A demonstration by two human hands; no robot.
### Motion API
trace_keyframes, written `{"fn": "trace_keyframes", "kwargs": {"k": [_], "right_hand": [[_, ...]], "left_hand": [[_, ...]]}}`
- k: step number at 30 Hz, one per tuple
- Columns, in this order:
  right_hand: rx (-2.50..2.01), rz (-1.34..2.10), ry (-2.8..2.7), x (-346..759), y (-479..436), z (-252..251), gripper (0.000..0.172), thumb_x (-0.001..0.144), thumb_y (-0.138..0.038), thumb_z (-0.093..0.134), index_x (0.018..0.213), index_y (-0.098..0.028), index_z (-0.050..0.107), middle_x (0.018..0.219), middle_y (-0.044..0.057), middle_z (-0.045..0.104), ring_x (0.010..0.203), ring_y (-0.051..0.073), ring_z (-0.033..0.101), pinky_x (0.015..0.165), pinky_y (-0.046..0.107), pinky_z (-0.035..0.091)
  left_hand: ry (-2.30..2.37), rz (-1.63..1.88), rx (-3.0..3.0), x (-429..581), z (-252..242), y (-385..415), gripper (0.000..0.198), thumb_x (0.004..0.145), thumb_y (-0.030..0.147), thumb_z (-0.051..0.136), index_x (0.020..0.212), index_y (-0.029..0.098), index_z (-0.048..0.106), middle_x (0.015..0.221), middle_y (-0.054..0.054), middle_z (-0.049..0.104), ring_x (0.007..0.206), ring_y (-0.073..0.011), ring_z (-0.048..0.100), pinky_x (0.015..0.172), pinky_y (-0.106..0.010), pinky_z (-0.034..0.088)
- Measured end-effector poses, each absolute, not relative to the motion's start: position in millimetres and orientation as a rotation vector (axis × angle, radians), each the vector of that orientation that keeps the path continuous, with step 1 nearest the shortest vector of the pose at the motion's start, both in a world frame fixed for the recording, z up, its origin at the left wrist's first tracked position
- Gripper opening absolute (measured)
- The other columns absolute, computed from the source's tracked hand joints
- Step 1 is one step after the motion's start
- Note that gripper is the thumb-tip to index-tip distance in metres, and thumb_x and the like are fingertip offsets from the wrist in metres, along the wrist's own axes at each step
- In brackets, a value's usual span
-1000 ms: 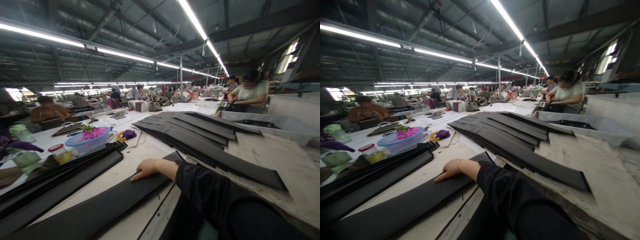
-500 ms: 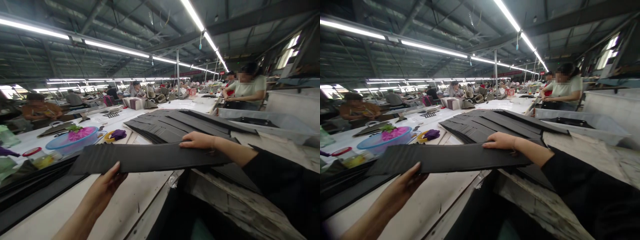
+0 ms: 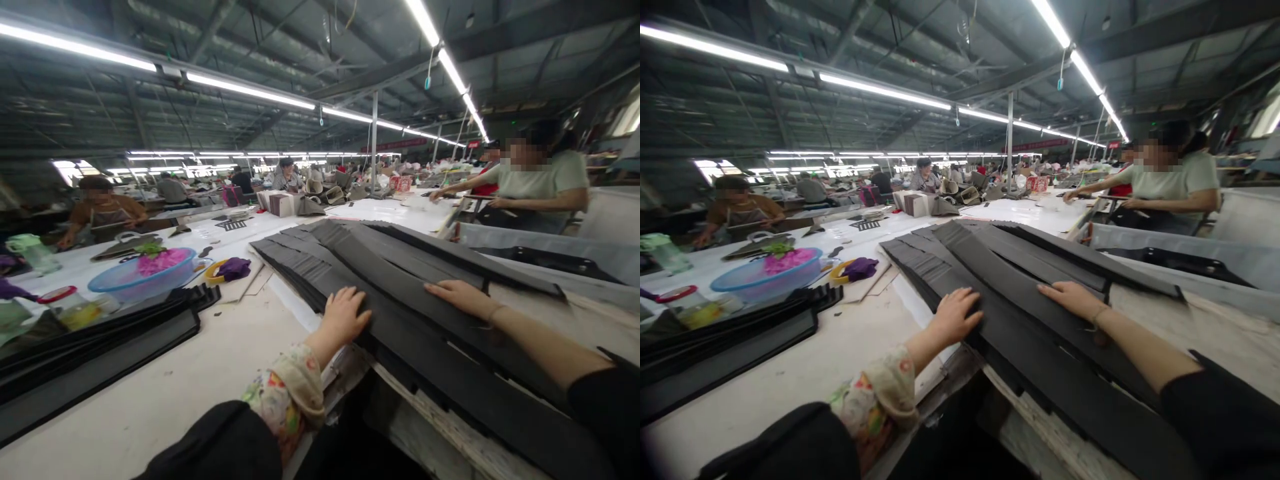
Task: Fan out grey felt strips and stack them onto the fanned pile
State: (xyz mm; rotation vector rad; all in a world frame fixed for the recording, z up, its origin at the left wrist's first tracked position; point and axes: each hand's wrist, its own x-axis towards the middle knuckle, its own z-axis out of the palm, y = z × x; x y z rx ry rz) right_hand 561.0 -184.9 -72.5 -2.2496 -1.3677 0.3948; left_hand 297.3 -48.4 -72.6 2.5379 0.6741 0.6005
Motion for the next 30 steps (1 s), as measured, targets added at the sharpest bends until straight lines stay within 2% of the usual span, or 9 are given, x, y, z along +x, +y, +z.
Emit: {"fn": "trace_keyframes", "kwargs": {"k": [2,5,10,22,27,30], "right_hand": [[-2.322,0.390,-1.416,570,-176,-91,0.055,0.066,-0.071,0.039,0.062,-0.020,0.060,0.068,0.007,0.064,0.071,0.024,0.060,0.065,0.032,0.043],[-2.311,0.439,-1.464,580,-171,-106,0.055,0.069,-0.070,0.038,0.064,-0.020,0.062,0.073,0.007,0.065,0.075,0.024,0.060,0.069,0.032,0.043],[-2.260,0.525,-1.465,583,-162,-104,0.058,0.071,-0.069,0.035,0.075,-0.019,0.064,0.079,0.007,0.066,0.078,0.023,0.061,0.071,0.031,0.043],[-2.246,0.488,-1.445,575,-133,-99,0.054,0.067,-0.067,0.041,0.068,-0.018,0.063,0.072,0.006,0.066,0.070,0.022,0.061,0.062,0.028,0.045],[-2.296,0.483,-1.552,574,-126,-102,0.059,0.070,-0.069,0.033,0.070,-0.019,0.062,0.077,0.008,0.067,0.077,0.024,0.062,0.070,0.032,0.045],[-2.393,0.333,-1.620,569,-128,-106,0.058,0.071,-0.070,0.030,0.072,-0.020,0.060,0.082,0.012,0.066,0.082,0.028,0.061,0.074,0.038,0.044]], "left_hand": [[0.676,0.546,2.720,293,-96,-55,0.044,0.082,0.043,0.041,0.121,0.023,0.045,0.137,-0.010,0.036,0.129,-0.0268,0.023,0.106,-0.055,0.010],[0.706,0.547,2.780,290,-107,-59,0.046,0.084,0.046,0.033,0.124,0.025,0.041,0.138,-0.009,0.034,0.130,-0.0244,0.021,0.107,-0.054,0.010],[0.710,0.544,2.789,292,-102,-57,0.047,0.084,0.046,0.032,0.125,0.025,0.040,0.138,-0.009,0.033,0.130,-0.0239,0.021,0.107,-0.054,0.010],[0.744,0.597,2.851,291,-110,-56,0.046,0.085,0.048,0.028,0.125,0.026,0.038,0.138,-0.005,0.034,0.130,-0.0212,0.021,0.107,-0.052,0.013],[0.738,0.632,2.848,290,-114,-58,0.047,0.086,0.047,0.027,0.125,0.025,0.038,0.138,-0.006,0.035,0.130,-0.0221,0.021,0.107,-0.053,0.013],[0.691,0.625,2.833,288,-113,-57,0.049,0.084,0.050,0.029,0.125,0.024,0.038,0.138,-0.007,0.034,0.130,-0.0229,0.021,0.106,-0.054,0.013]]}}
